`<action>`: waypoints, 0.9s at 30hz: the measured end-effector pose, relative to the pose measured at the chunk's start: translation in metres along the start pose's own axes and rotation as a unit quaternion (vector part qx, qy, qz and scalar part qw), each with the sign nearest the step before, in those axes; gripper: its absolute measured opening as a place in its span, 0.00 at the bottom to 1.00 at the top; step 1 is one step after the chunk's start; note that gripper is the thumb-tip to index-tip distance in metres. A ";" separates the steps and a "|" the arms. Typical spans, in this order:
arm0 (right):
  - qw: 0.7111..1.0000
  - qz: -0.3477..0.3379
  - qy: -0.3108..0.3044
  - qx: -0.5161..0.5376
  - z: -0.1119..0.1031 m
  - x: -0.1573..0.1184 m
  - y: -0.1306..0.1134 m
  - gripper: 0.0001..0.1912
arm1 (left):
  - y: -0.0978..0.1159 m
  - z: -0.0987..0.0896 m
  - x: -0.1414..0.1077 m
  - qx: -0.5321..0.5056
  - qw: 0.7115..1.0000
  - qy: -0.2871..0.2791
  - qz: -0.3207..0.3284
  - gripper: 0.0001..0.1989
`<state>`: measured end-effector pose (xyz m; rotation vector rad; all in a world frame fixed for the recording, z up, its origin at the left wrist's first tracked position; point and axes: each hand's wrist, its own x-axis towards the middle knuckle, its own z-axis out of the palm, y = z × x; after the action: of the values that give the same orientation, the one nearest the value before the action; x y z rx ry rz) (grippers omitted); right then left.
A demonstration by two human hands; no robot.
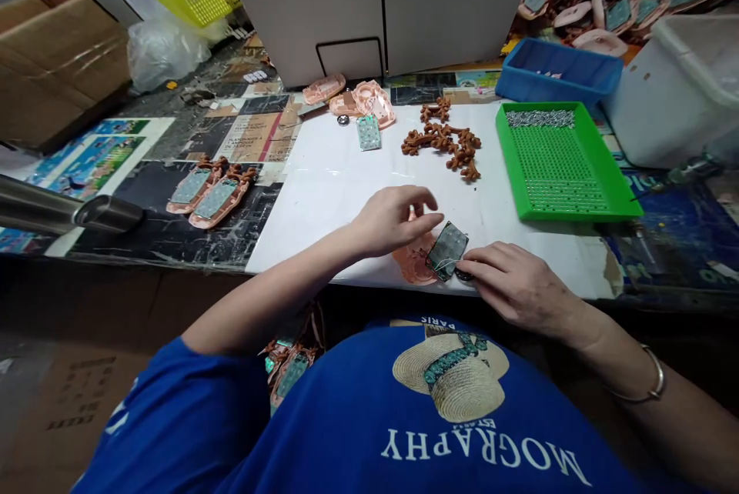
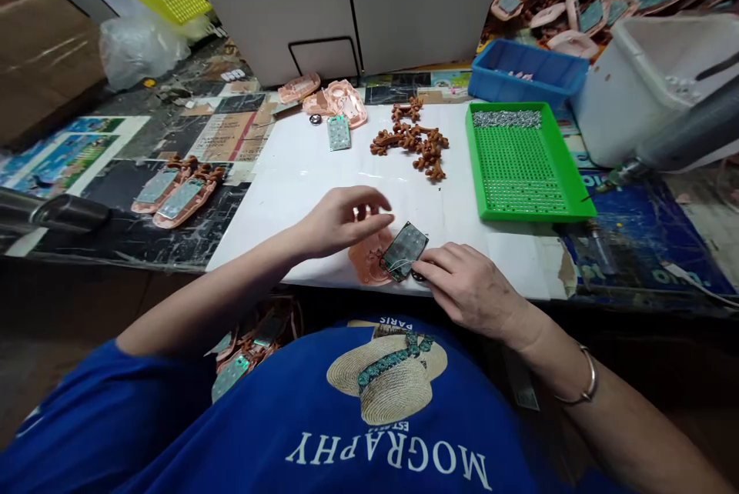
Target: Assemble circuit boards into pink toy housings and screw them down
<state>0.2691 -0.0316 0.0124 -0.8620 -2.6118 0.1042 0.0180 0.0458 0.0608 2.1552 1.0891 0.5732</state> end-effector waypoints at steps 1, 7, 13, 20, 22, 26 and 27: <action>1.000 0.010 -0.013 0.010 -0.002 0.000 -0.002 0.14 | -0.001 0.005 0.012 0.029 0.999 -0.031 -0.002 0.13; 0.998 0.053 0.032 0.004 0.003 -0.004 -0.009 0.09 | 0.001 0.028 0.057 0.110 0.978 -0.177 -0.016 0.24; 0.991 0.115 0.070 0.025 0.013 0.001 -0.003 0.08 | -0.010 0.022 0.052 -0.189 0.972 -0.089 -0.105 0.24; 0.995 0.085 0.034 -0.026 0.009 0.024 0.005 0.09 | -0.025 0.007 0.026 -0.347 0.927 0.008 -0.142 0.20; 0.995 0.071 0.025 -0.058 0.010 0.028 0.004 0.10 | -0.030 0.006 0.021 -0.347 0.927 0.002 -0.146 0.19; 0.993 0.076 0.008 -0.094 0.012 0.031 0.003 0.09 | -0.040 0.002 0.018 -0.338 0.930 -0.033 -0.142 0.19; 0.992 0.086 0.007 -0.097 0.011 0.032 0.003 0.09 | -0.041 -0.001 0.018 -0.338 0.930 -0.040 -0.139 0.20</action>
<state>0.2434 -0.0100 0.0123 -1.1505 -2.5597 -0.1104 0.0052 0.0788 0.0333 1.3889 0.9485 0.6084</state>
